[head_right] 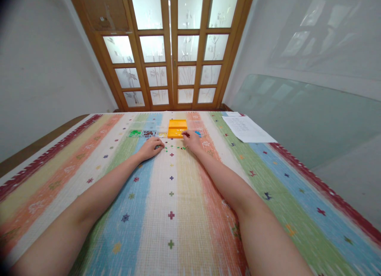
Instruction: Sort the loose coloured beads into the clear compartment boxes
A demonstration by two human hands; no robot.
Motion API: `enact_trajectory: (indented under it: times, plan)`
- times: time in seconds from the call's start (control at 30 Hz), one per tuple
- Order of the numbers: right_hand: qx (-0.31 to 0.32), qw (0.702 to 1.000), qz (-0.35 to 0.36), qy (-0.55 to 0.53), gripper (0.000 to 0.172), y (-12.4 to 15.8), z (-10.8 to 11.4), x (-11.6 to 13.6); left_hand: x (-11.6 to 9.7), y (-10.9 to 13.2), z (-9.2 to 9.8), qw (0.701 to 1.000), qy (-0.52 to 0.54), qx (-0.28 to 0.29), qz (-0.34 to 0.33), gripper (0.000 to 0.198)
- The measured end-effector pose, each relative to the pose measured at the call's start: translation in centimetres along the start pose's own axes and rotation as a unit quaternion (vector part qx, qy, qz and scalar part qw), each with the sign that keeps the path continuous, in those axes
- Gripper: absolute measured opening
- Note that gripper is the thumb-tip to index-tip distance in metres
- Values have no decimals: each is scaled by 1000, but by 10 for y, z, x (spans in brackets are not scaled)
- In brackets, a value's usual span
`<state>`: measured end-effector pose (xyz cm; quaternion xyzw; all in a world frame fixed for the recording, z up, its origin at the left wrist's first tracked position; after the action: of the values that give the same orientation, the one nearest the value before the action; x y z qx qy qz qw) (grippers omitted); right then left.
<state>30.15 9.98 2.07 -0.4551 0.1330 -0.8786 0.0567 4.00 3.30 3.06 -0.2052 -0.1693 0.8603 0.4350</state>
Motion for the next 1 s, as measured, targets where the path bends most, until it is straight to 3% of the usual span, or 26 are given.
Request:
enact_trajectory:
  times: [0.23,0.43,0.6,0.8,1.0]
  plan:
    - [-15,1000,15,-20,42,-5,0,-4,-7,-3,-3,999,19,6,-31,23]
    - [27,999,33,27,26,5,-2,9,-13,-5,-3,998,12,27,-47,27]
    - [110,983,119,81,21,23,-13,31,-13,-5,-5,999,0,34,-42,27]
    - [176,942,252,134,22,44,-27,49,-5,-2,-4,1000,-20,10,-17,26]
    - [200,923,290,153,23,51,-32,52,0,0,-2,1000,-23,-3,1,22]
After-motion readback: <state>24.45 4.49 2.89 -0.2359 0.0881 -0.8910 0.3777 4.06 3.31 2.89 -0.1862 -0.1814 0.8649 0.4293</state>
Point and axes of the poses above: each hand's wrist, its own y-axis away from the middle knuckle, its own z-axis out of the back of the hand, x = y × z, the point moved 4 cm from there along -y, towards the middle knuckle, and after that the axes turned 15 degrees about -z, right-handed, at the moved point
